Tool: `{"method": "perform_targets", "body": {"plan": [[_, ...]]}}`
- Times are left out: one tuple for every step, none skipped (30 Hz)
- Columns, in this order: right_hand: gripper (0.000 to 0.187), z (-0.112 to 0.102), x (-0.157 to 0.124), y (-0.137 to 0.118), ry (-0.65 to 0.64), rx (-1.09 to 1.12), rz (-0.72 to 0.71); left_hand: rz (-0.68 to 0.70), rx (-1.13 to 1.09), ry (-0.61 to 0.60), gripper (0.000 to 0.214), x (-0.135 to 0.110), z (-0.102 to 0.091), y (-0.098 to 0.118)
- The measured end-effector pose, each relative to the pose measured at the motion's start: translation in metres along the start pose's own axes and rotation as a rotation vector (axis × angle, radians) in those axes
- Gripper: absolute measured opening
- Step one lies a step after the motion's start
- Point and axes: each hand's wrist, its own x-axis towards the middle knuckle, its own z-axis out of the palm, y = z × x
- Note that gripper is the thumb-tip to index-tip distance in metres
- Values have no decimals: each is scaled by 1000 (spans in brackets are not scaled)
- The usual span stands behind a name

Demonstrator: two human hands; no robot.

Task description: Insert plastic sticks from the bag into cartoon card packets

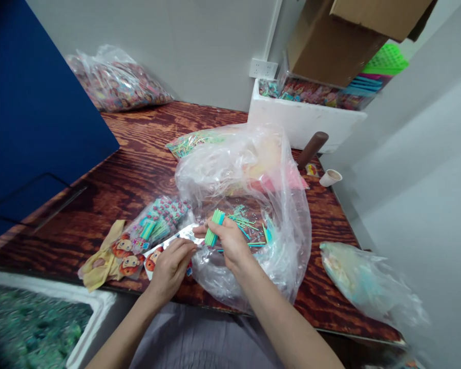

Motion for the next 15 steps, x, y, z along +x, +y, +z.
{"method": "perform_targets", "body": {"plan": [[34, 1, 0, 1, -1, 26, -17, -9, -28, 4, 20, 0, 0, 2], [34, 3, 0, 3, 1, 55, -36, -20, -57, 9, 20, 1, 1, 3], [34, 4, -1, 5, 8, 82, -54, -35, -87, 13, 20, 1, 1, 5], [33, 6, -2, 7, 19, 101, -69, -56, -116, 18, 21, 1, 2, 7], [31, 7, -4, 10, 32, 104, -85, -81, -144, 24, 21, 1, 3, 8], [30, 8, -6, 13, 49, 88, -104, -106, -169, 30, 21, 1, 4, 9], [28, 8, -8, 16, 63, 56, -122, -129, -191, 38, 21, 0, 5, 10], [26, 8, -10, 18, 72, 16, -137, -149, -212, 46, 20, 0, 6, 10], [24, 8, -12, 20, 72, -28, -147, -163, -231, 55, 20, -1, 7, 10], [23, 8, -15, 21, 61, -71, -152, -173, -250, 65, 20, -2, 8, 9], [23, 7, -17, 22, 41, -104, -150, -181, -269, 77, 19, -2, 9, 9], [23, 6, -19, 21, 20, -127, -145, -188, -287, 93, 19, -2, 10, 8], [25, 6, -22, 20, 5, -146, -145, -198, -304, 111, 18, -2, 10, 8], [29, 5, -24, 19, 6, -164, -157, -211, -321, 130, 18, -2, 11, 7], [34, 5, -26, 17, 23, -187, -185, -227, -338, 148, 17, -1, 11, 7]]}}
